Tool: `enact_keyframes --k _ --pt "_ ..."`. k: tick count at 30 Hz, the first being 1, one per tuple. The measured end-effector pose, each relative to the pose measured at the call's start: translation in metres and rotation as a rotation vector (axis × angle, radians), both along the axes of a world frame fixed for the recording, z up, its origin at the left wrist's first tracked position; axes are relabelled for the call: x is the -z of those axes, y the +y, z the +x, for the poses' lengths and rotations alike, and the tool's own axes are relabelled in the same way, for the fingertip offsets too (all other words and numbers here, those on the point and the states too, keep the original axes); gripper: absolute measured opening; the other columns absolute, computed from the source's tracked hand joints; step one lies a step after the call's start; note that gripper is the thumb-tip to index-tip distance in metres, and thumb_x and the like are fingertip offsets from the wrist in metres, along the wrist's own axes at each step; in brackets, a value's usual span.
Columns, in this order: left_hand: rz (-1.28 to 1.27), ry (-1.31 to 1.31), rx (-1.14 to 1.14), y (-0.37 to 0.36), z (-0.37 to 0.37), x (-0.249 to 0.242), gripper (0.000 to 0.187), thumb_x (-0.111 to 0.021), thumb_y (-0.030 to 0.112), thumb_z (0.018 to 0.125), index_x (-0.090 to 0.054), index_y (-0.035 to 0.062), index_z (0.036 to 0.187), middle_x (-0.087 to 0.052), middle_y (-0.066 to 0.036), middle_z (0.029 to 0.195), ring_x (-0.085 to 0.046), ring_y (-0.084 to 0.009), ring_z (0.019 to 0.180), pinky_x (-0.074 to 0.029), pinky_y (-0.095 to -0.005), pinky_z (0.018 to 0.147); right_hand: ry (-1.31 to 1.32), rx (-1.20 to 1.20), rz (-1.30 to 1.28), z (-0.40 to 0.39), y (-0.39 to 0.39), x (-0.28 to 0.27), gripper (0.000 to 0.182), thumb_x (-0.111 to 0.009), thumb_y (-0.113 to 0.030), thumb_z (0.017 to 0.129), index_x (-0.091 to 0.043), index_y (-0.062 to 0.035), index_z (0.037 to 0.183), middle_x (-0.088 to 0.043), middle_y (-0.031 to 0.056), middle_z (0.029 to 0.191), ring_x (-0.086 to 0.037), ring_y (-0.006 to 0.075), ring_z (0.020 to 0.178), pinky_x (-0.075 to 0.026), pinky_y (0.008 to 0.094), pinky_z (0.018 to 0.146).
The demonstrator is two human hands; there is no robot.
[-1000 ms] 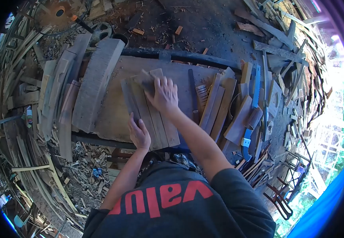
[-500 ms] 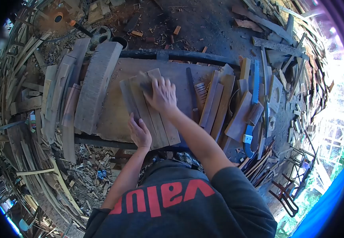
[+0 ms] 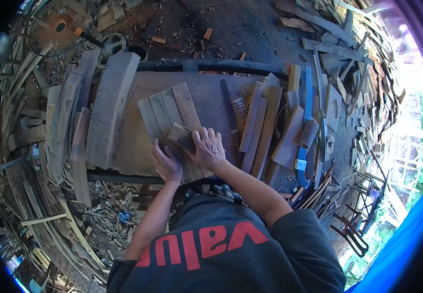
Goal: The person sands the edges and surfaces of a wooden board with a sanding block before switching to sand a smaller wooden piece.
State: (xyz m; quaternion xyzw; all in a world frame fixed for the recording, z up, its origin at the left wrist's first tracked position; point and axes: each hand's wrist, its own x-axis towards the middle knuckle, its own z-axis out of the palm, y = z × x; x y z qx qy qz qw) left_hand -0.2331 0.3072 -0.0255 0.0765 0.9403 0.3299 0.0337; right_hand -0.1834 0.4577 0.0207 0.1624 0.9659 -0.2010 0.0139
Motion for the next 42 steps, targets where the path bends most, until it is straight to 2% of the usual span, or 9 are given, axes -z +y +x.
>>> enact_keyframes --k 4,11,15,20,25,27,33,37,42 --pt "-0.029 0.039 0.001 -0.004 0.005 0.005 0.045 -0.051 0.021 0.103 -0.043 0.0040 0.143 -0.056 -0.023 0.130 -0.057 -0.0439 0.117 -0.047 -0.0500 0.095 0.138 0.041 -0.012 -0.002 0.002 0.003 0.056 -0.076 -0.042 0.078 -0.055 -0.0041 0.113 -0.053 0.0139 0.103 -0.053 0.0322 0.097 -0.040 0.0437 0.081" --pt "-0.033 0.110 0.038 0.000 0.003 0.009 0.044 -0.046 0.025 0.105 -0.041 0.0066 0.145 -0.057 -0.026 0.120 -0.059 -0.0443 0.108 -0.048 -0.0523 0.088 -0.029 -0.006 -0.068 0.059 -0.003 -0.004 0.061 -0.079 -0.043 0.074 -0.057 -0.0058 0.117 -0.055 0.0119 0.102 -0.054 0.0303 0.098 -0.039 0.0435 0.077" --pt "-0.091 0.071 0.019 0.001 0.004 0.009 0.044 -0.044 0.025 0.105 -0.040 0.0075 0.145 -0.057 -0.026 0.119 -0.058 -0.0448 0.107 -0.048 -0.0526 0.087 0.260 0.151 0.034 -0.048 0.019 0.014 0.059 -0.077 -0.042 0.076 -0.056 -0.0053 0.117 -0.055 0.0129 0.103 -0.054 0.0318 0.100 -0.041 0.0450 0.080" --pt "-0.112 0.102 0.033 -0.001 0.004 0.009 0.044 -0.043 0.025 0.105 -0.040 0.0074 0.145 -0.055 -0.025 0.124 -0.057 -0.0444 0.110 -0.047 -0.0522 0.090 0.278 0.112 0.019 -0.096 0.043 0.010 0.059 -0.076 -0.040 0.079 -0.057 -0.0033 0.120 -0.056 0.0139 0.105 -0.054 0.0324 0.100 -0.041 0.0455 0.081" --pt "-0.087 -0.022 -0.004 -0.002 0.003 0.011 0.047 -0.047 0.023 0.104 -0.041 0.0056 0.147 -0.052 -0.025 0.135 -0.053 -0.0451 0.121 -0.045 -0.0514 0.100 0.211 -0.012 0.030 0.033 0.002 0.008 0.064 -0.078 -0.040 0.076 -0.056 -0.0039 0.125 -0.056 0.0150 0.106 -0.054 0.0333 0.099 -0.041 0.0459 0.081" --pt "-0.101 0.018 -0.007 0.001 0.002 0.015 0.046 -0.046 0.023 0.104 -0.041 0.0059 0.146 -0.053 -0.025 0.128 -0.055 -0.0448 0.115 -0.045 -0.0518 0.095 -0.014 -0.018 -0.049 0.042 -0.005 -0.002 0.063 -0.076 -0.043 0.077 -0.057 -0.0064 0.124 -0.056 0.0136 0.111 -0.055 0.0308 0.099 -0.040 0.0457 0.081" --pt "-0.180 0.152 0.026 -0.003 0.006 0.015 0.043 -0.045 0.021 0.104 -0.040 0.0060 0.144 -0.054 -0.024 0.118 -0.056 -0.0439 0.107 -0.046 -0.0524 0.088 0.278 0.099 0.040 -0.129 0.034 0.016 0.058 -0.074 -0.040 0.081 -0.057 -0.0047 0.123 -0.056 0.0149 0.112 -0.053 0.0346 0.104 -0.041 0.0466 0.083" --pt "-0.141 0.146 0.057 -0.001 0.002 0.014 0.043 -0.045 0.020 0.104 -0.038 0.0073 0.144 -0.054 -0.023 0.119 -0.056 -0.0439 0.106 -0.046 -0.0529 0.088 0.366 0.054 0.032 -0.080 0.026 0.017 0.056 -0.074 -0.043 0.080 -0.058 -0.0044 0.117 -0.057 0.0150 0.110 -0.053 0.0346 0.103 -0.042 0.0468 0.083" --pt "-0.123 0.105 0.013 0.002 0.002 0.010 0.044 -0.045 0.021 0.103 -0.037 0.0100 0.146 -0.053 -0.024 0.119 -0.058 -0.0441 0.104 -0.047 -0.0541 0.085 -0.124 -0.073 -0.059 0.029 0.000 -0.001 0.061 -0.075 -0.044 0.078 -0.057 -0.0047 0.120 -0.056 0.0144 0.110 -0.053 0.0334 0.103 -0.041 0.0450 0.084"
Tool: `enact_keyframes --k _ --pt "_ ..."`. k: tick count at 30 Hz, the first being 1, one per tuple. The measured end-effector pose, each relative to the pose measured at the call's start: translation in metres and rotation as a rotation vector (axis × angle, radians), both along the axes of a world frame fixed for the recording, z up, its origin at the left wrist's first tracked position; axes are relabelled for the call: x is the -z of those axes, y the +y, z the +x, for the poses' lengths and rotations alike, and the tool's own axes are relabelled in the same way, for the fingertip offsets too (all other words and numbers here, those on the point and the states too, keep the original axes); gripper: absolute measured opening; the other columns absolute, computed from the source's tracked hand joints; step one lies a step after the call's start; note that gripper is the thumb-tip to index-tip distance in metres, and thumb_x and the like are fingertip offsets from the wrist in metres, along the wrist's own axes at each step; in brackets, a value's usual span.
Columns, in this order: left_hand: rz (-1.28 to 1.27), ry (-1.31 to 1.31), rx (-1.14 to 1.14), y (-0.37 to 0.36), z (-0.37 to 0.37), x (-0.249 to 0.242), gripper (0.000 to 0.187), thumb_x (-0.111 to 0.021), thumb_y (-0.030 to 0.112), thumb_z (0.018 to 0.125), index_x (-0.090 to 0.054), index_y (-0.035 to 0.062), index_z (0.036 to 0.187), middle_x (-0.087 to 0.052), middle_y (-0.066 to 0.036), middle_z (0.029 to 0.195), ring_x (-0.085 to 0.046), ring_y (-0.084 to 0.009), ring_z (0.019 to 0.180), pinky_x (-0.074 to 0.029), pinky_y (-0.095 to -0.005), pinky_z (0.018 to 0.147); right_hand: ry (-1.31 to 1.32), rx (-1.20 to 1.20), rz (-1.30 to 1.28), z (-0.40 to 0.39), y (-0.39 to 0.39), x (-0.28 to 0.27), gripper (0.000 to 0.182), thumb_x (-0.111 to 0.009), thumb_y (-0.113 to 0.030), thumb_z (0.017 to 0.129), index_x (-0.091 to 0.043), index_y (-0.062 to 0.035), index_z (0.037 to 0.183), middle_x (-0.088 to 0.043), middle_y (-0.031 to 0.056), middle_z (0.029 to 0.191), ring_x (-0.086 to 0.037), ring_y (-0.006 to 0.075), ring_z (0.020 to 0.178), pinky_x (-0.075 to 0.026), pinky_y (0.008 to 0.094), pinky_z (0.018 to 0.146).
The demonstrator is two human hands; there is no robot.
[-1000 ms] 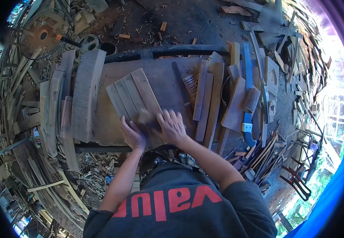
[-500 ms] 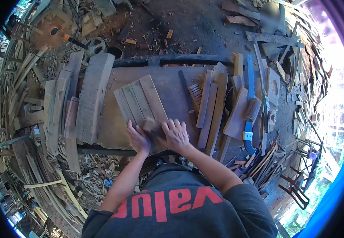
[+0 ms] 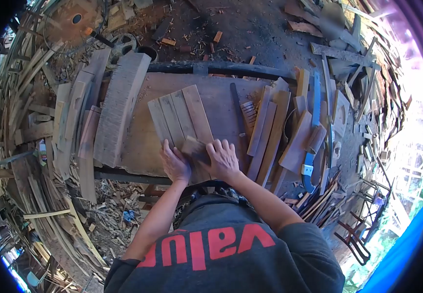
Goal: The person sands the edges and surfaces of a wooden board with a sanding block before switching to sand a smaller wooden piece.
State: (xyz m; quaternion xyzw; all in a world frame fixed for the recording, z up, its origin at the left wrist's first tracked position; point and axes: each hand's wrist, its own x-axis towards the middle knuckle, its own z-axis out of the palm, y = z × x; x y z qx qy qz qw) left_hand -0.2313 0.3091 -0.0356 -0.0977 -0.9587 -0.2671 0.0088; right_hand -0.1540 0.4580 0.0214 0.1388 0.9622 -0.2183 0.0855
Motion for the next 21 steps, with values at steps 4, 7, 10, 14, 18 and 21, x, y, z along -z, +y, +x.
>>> enact_keyframes --k 4,7,10,14,18,21 --pt "-0.055 -0.046 -0.025 0.002 0.001 -0.002 0.045 -0.045 0.021 0.104 -0.036 0.0098 0.146 -0.052 -0.025 0.119 -0.058 -0.0442 0.104 -0.048 -0.0538 0.085 0.445 0.154 0.104 -0.110 0.018 0.018 0.056 -0.074 -0.042 0.080 -0.056 -0.0051 0.117 -0.055 0.0159 0.111 -0.053 0.0351 0.105 -0.042 0.0469 0.085" --pt "-0.083 -0.026 0.013 -0.002 0.000 0.004 0.043 -0.045 0.020 0.104 -0.036 0.0093 0.145 -0.052 -0.024 0.120 -0.057 -0.0437 0.104 -0.048 -0.0540 0.085 0.348 0.181 0.077 -0.164 0.034 0.019 0.061 -0.073 -0.041 0.081 -0.054 -0.0035 0.126 -0.056 0.0181 0.116 -0.052 0.0368 0.109 -0.043 0.0466 0.088" --pt "0.001 0.098 0.041 -0.003 0.001 0.007 0.044 -0.046 0.020 0.103 -0.036 0.0088 0.145 -0.052 -0.024 0.122 -0.057 -0.0440 0.106 -0.048 -0.0537 0.085 0.432 0.132 0.072 -0.131 0.035 0.017 0.063 -0.073 -0.041 0.082 -0.053 -0.0023 0.127 -0.055 0.0187 0.118 -0.052 0.0372 0.110 -0.043 0.0459 0.090" --pt "-0.007 -0.014 -0.013 0.001 0.000 0.009 0.045 -0.047 0.019 0.103 -0.036 0.0083 0.145 -0.052 -0.025 0.124 -0.057 -0.0448 0.107 -0.048 -0.0530 0.087 0.313 0.012 0.111 -0.013 0.011 0.011 0.059 -0.074 -0.042 0.080 -0.055 -0.0031 0.120 -0.054 0.0176 0.113 -0.052 0.0358 0.106 -0.042 0.0465 0.088" --pt "-0.047 -0.014 0.004 0.000 0.000 0.002 0.046 -0.047 0.020 0.102 -0.037 0.0078 0.145 -0.053 -0.025 0.124 -0.057 -0.0448 0.108 -0.048 -0.0526 0.088 0.225 0.040 0.085 -0.034 0.009 0.009 0.054 -0.075 -0.040 0.077 -0.055 -0.0049 0.113 -0.052 0.0148 0.104 -0.052 0.0339 0.098 -0.040 0.0448 0.079" --pt "-0.051 -0.034 -0.012 0.003 -0.002 -0.005 0.045 -0.047 0.020 0.103 -0.038 0.0074 0.145 -0.053 -0.025 0.123 -0.058 -0.0446 0.109 -0.048 -0.0521 0.089 0.205 0.061 0.089 -0.040 0.010 0.007 0.050 -0.075 -0.040 0.077 -0.054 -0.0061 0.107 -0.052 0.0148 0.103 -0.052 0.0331 0.098 -0.040 0.0451 0.079"
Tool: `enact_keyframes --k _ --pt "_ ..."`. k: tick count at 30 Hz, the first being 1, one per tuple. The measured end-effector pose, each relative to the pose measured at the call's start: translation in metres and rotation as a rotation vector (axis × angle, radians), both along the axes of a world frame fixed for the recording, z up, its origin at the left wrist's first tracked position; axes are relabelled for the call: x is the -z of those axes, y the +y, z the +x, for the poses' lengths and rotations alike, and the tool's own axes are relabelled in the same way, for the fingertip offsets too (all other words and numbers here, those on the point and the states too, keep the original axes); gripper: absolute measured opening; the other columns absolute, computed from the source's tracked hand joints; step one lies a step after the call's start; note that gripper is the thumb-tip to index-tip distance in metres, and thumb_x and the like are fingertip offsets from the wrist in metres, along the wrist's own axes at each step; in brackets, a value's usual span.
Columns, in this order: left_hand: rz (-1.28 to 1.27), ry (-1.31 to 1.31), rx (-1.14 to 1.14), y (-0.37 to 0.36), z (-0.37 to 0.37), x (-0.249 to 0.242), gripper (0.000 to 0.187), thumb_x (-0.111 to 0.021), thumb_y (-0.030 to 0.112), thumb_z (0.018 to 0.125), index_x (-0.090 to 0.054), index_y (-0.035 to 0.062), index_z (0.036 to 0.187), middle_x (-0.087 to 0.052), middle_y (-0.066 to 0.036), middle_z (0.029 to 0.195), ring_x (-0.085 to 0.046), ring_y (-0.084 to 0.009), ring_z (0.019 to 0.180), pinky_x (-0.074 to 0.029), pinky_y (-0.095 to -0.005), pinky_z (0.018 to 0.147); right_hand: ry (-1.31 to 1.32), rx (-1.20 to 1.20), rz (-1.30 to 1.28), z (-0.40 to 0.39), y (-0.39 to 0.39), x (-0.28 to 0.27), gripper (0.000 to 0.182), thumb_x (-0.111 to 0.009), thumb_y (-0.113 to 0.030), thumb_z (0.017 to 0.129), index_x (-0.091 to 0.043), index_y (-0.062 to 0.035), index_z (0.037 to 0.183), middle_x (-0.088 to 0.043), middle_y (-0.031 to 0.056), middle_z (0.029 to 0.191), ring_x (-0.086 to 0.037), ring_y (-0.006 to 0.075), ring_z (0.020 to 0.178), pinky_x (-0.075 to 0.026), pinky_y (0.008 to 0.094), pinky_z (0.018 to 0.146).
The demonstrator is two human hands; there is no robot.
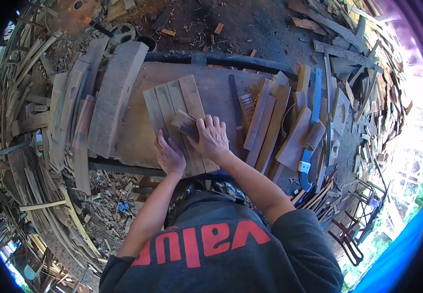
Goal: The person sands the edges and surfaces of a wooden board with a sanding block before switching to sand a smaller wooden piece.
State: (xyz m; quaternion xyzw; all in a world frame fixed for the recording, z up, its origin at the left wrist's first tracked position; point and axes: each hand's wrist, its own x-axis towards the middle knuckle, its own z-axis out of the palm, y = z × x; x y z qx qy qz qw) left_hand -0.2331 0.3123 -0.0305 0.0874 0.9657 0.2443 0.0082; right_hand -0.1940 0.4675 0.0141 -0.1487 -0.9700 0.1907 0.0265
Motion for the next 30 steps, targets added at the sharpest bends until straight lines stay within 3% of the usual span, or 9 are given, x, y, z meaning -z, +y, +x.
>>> enact_keyframes --k 8,12,16,20,22,24,25,27,30 --pt "0.066 0.004 0.002 -0.002 0.003 0.006 0.044 -0.047 0.021 0.103 -0.039 0.0078 0.144 -0.054 -0.023 0.122 -0.057 -0.0435 0.111 -0.048 -0.0514 0.089 -0.001 0.000 -0.037 0.071 -0.017 -0.004 0.056 -0.076 -0.042 0.077 -0.056 -0.0041 0.114 -0.052 0.0155 0.103 -0.052 0.0341 0.096 -0.040 0.0451 0.078" --pt "-0.014 -0.011 -0.019 0.000 0.004 0.002 0.043 -0.047 0.021 0.104 -0.040 0.0083 0.144 -0.054 -0.023 0.121 -0.057 -0.0423 0.109 -0.047 -0.0511 0.089 0.147 0.068 0.057 0.008 -0.003 0.004 0.056 -0.076 -0.040 0.077 -0.056 -0.0038 0.115 -0.054 0.0163 0.106 -0.053 0.0348 0.101 -0.041 0.0453 0.081" --pt "-0.067 -0.068 -0.027 -0.003 0.004 0.006 0.042 -0.046 0.022 0.104 -0.041 0.0084 0.144 -0.054 -0.023 0.121 -0.057 -0.0424 0.108 -0.047 -0.0510 0.090 0.144 0.159 -0.036 -0.093 0.024 0.004 0.056 -0.075 -0.037 0.079 -0.056 -0.0047 0.120 -0.055 0.0175 0.112 -0.053 0.0352 0.104 -0.042 0.0470 0.084" --pt "0.058 0.013 0.006 -0.002 0.005 0.001 0.042 -0.047 0.023 0.104 -0.041 0.0081 0.143 -0.054 -0.023 0.121 -0.057 -0.0425 0.108 -0.048 -0.0512 0.089 0.282 0.146 0.027 -0.047 0.010 0.011 0.058 -0.074 -0.040 0.079 -0.055 -0.0045 0.121 -0.055 0.0182 0.114 -0.053 0.0368 0.105 -0.042 0.0491 0.084" --pt "0.057 -0.017 -0.009 -0.003 0.005 0.000 0.042 -0.046 0.022 0.104 -0.041 0.0078 0.143 -0.053 -0.023 0.121 -0.057 -0.0433 0.108 -0.048 -0.0518 0.089 0.115 0.073 0.042 0.022 -0.011 0.004 0.062 -0.074 -0.043 0.080 -0.055 -0.0030 0.123 -0.055 0.0202 0.117 -0.052 0.0386 0.107 -0.041 0.0511 0.086" --pt "0.072 -0.012 -0.015 -0.001 0.002 0.000 0.043 -0.046 0.021 0.104 -0.040 0.0078 0.144 -0.053 -0.023 0.121 -0.058 -0.0437 0.108 -0.048 -0.0520 0.089 -0.316 0.050 -0.135 0.051 -0.021 -0.015 0.065 -0.074 -0.045 0.080 -0.055 -0.0019 0.125 -0.054 0.0219 0.120 -0.052 0.0394 0.108 -0.041 0.0525 0.088" --pt "0.065 -0.011 -0.002 -0.002 0.003 0.001 0.043 -0.045 0.021 0.104 -0.040 0.0078 0.144 -0.053 -0.023 0.122 -0.058 -0.0442 0.108 -0.048 -0.0523 0.088 -0.329 0.039 -0.134 0.038 -0.019 -0.011 0.065 -0.074 -0.045 0.080 -0.055 -0.0019 0.125 -0.054 0.0219 0.120 -0.052 0.0394 0.108 -0.041 0.0525 0.088" --pt "0.053 -0.035 -0.013 -0.002 0.005 0.002 0.043 -0.045 0.021 0.103 -0.039 0.0080 0.144 -0.053 -0.024 0.122 -0.058 -0.0444 0.109 -0.049 -0.0522 0.088 0.132 0.094 0.108 -0.011 -0.010 0.010 0.067 -0.073 -0.041 0.083 -0.052 0.0005 0.130 -0.054 0.0228 0.116 -0.051 0.0402 0.105 -0.040 0.0556 0.085" --pt "0.026 -0.028 -0.018 0.000 0.001 0.003 0.043 -0.046 0.021 0.103 -0.039 0.0083 0.144 -0.052 -0.024 0.122 -0.058 -0.0443 0.109 -0.049 -0.0520 0.088 0.181 0.162 0.059 -0.128 0.024 0.015 0.063 -0.072 -0.042 0.084 -0.053 -0.0009 0.129 -0.055 0.0225 0.121 -0.052 0.0406 0.110 -0.041 0.0537 0.090"
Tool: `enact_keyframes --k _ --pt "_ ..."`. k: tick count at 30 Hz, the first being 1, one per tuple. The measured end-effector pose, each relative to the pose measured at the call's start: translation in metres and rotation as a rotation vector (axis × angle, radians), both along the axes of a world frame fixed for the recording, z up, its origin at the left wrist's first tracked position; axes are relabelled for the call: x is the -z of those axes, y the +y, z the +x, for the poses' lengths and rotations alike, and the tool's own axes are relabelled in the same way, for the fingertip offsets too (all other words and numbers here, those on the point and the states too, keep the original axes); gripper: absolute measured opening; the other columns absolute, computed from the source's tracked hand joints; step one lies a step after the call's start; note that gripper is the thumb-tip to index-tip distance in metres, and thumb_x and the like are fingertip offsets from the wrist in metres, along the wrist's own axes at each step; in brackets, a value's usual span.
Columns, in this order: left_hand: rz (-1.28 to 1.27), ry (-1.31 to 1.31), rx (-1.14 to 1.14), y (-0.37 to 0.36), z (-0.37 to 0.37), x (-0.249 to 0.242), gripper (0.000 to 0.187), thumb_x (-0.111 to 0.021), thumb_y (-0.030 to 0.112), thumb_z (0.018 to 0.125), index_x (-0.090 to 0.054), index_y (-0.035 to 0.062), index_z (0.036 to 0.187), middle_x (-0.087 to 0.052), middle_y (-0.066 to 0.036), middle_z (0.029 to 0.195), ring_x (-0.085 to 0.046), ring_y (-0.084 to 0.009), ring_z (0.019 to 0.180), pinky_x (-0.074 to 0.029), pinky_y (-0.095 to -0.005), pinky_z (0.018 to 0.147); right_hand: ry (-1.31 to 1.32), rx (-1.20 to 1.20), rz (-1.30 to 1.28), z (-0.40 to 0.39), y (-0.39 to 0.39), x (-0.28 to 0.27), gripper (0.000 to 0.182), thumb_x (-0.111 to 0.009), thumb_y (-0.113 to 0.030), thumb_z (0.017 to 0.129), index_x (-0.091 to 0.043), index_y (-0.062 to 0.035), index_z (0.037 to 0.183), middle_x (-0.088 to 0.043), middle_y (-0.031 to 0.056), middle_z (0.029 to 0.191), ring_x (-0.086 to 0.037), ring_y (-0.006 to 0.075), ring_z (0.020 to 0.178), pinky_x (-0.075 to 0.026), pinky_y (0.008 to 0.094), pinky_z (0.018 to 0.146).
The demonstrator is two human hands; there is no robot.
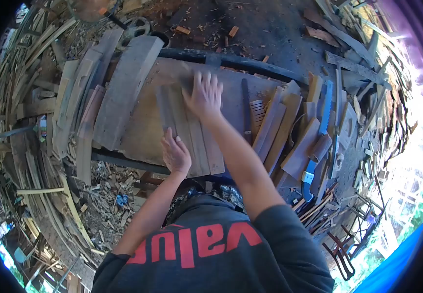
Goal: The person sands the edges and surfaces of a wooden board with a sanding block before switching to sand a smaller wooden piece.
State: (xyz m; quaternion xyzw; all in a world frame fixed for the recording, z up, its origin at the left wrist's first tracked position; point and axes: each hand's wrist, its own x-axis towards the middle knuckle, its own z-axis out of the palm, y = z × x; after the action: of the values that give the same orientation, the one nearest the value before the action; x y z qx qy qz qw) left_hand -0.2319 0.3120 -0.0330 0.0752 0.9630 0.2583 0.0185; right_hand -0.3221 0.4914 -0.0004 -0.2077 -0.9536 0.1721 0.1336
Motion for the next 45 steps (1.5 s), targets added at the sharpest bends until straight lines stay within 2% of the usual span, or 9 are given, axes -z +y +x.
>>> enact_keyframes --k 5,8,15,18,22,30,33,38,45 --pt "-0.022 0.017 -0.003 -0.002 0.002 0.002 0.045 -0.048 0.021 0.103 -0.039 0.0100 0.145 -0.051 -0.024 0.124 -0.058 -0.0436 0.108 -0.049 -0.0518 0.088 0.075 -0.113 0.108 0.080 -0.022 0.002 0.064 -0.073 -0.041 0.082 -0.054 -0.0016 0.128 -0.056 0.0217 0.117 -0.052 0.0400 0.104 -0.041 0.0522 0.086" --pt "0.028 0.011 -0.009 -0.003 0.001 0.003 0.047 -0.050 0.022 0.102 -0.039 0.0100 0.146 -0.051 -0.025 0.124 -0.058 -0.0447 0.107 -0.049 -0.0522 0.087 -0.390 -0.217 -0.066 0.171 -0.043 -0.016 0.069 -0.076 -0.045 0.078 -0.054 -0.0006 0.127 -0.055 0.0202 0.115 -0.052 0.0393 0.102 -0.039 0.0530 0.085" --pt "-0.082 0.008 0.026 -0.005 0.002 0.003 0.046 -0.048 0.022 0.102 -0.037 0.0085 0.145 -0.051 -0.026 0.122 -0.058 -0.0451 0.105 -0.049 -0.0521 0.086 -0.010 -0.030 0.033 -0.006 -0.002 0.001 0.058 -0.073 -0.042 0.082 -0.057 -0.0026 0.122 -0.057 0.0211 0.112 -0.053 0.0380 0.102 -0.040 0.0524 0.086" --pt "-0.029 -0.024 0.036 -0.007 0.001 0.000 0.046 -0.048 0.021 0.103 -0.036 0.0089 0.146 -0.050 -0.026 0.123 -0.058 -0.0450 0.105 -0.050 -0.0520 0.086 -0.023 -0.091 0.031 0.011 -0.004 -0.008 0.064 -0.074 -0.041 0.082 -0.053 -0.0018 0.127 -0.056 0.0222 0.116 -0.053 0.0397 0.105 -0.040 0.0526 0.088" --pt "-0.020 -0.053 0.004 -0.003 0.002 0.002 0.047 -0.049 0.022 0.102 -0.036 0.0100 0.146 -0.050 -0.026 0.124 -0.058 -0.0450 0.107 -0.051 -0.0523 0.086 -0.202 -0.240 0.031 0.158 -0.037 -0.008 0.071 -0.077 -0.043 0.077 -0.052 0.0004 0.127 -0.055 0.0233 0.113 -0.052 0.0407 0.102 -0.040 0.0539 0.083" --pt "-0.048 -0.021 -0.009 -0.004 0.003 0.003 0.047 -0.049 0.023 0.102 -0.037 0.0124 0.146 -0.050 -0.025 0.125 -0.058 -0.0447 0.106 -0.051 -0.0523 0.085 -0.082 -0.053 -0.008 -0.001 0.000 -0.008 0.063 -0.073 -0.044 0.083 -0.056 0.0008 0.123 -0.056 0.0208 0.116 -0.053 0.0387 0.109 -0.041 0.0517 0.089" --pt "-0.050 -0.027 -0.002 -0.005 0.002 -0.003 0.046 -0.050 0.023 0.102 -0.040 0.0104 0.145 -0.054 -0.027 0.124 -0.061 -0.0449 0.103 -0.052 -0.0521 0.083 -0.079 -0.077 0.013 0.011 0.001 -0.010 0.064 -0.072 -0.046 0.083 -0.056 0.0008 0.124 -0.056 0.0207 0.119 -0.052 0.0390 0.110 -0.040 0.0526 0.090" --pt "-0.027 -0.053 -0.018 -0.004 0.001 -0.001 0.048 -0.052 0.023 0.100 -0.043 0.0096 0.146 -0.055 -0.029 0.127 -0.062 -0.0450 0.102 -0.053 -0.0515 0.082 -0.304 -0.222 0.010 0.169 -0.036 -0.015 0.062 -0.073 -0.049 0.081 -0.056 0.0003 0.115 -0.053 0.0207 0.108 -0.052 0.0390 0.100 -0.040 0.0517 0.082" --pt "-0.044 0.001 -0.011 -0.004 0.003 0.003 0.048 -0.049 0.021 0.101 -0.037 0.0114 0.146 -0.050 -0.025 0.124 -0.059 -0.0436 0.105 -0.051 -0.0518 0.084 -0.086 -0.050 0.067 0.013 -0.002 -0.006 0.060 -0.073 -0.043 0.082 -0.054 -0.0024 0.122 -0.056 0.0193 0.112 -0.054 0.0367 0.104 -0.041 0.0513 0.084"
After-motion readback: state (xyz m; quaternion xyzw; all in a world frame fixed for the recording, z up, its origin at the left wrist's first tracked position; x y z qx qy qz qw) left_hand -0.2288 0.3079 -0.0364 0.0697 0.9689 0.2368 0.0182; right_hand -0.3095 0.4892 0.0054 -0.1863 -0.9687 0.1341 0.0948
